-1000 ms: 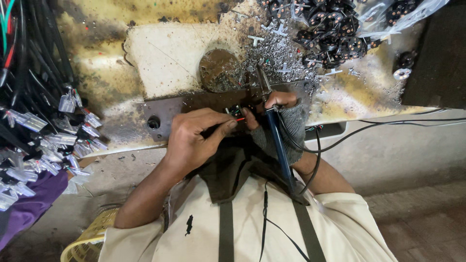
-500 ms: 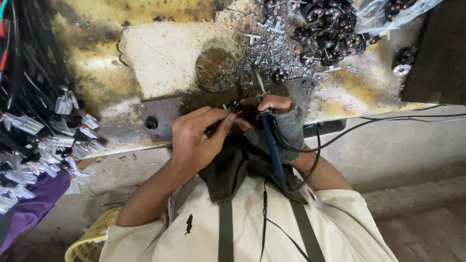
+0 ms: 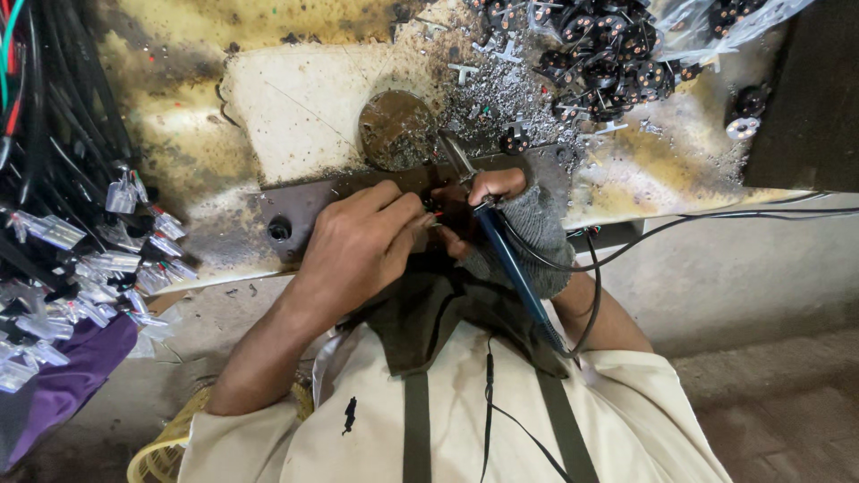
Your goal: The person uses a soldering iron to join small wires to a black plastic connector on a metal workbench. They repeatedly heat the wire ends and apply solder to secure connections, handling multiple wire pairs throughout the clip.
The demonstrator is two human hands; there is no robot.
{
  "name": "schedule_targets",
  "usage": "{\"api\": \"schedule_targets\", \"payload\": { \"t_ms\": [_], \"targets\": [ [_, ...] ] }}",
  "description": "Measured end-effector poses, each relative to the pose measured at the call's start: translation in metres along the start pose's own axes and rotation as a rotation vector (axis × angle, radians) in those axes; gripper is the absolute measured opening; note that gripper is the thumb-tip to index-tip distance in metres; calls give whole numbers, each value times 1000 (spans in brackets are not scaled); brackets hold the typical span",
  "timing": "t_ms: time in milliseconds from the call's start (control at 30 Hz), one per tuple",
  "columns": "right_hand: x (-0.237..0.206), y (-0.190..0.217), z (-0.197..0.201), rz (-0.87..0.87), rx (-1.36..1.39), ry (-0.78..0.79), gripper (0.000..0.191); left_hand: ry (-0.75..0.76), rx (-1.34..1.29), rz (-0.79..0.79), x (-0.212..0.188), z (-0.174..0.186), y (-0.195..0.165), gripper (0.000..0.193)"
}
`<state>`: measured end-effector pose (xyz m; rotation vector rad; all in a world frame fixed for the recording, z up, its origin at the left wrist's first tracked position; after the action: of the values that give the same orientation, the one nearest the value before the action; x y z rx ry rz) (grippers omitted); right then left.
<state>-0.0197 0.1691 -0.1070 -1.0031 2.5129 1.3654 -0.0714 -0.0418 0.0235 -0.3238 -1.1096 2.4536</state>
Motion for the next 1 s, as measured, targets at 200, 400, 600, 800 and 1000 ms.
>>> {"api": "schedule_targets", "payload": {
  "t_ms": [200, 400, 600, 800, 1000],
  "targets": [
    [18, 19, -8, -93, 217, 319, 47, 4, 114, -21, 5, -4, -5, 13],
    [-8, 26, -27, -174, 551, -124, 42, -47, 76, 71, 2, -13, -10, 9],
    [-19, 63, -48, 529, -845, -217, 50, -89, 73, 135, -4, -20, -12, 11],
    [-27, 23, -14, 525, -758, -114, 41, -58, 11, 84, -5, -19, -5, 10],
    [12, -33, 14, -296, 283, 389, 37, -135, -352, 397, -12, -23, 9, 36]
  ]
}}
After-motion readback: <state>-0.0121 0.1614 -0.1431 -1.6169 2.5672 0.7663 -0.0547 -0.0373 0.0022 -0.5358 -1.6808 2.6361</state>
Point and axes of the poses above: each hand's wrist, its own x-axis towards the middle knuckle, its own z-axis out of the back of the hand, y = z × x, the point moved 3 cm from there along x, towards the middle knuckle, and after that the axes turned 2 degrees about x, right-handed, at the moved point
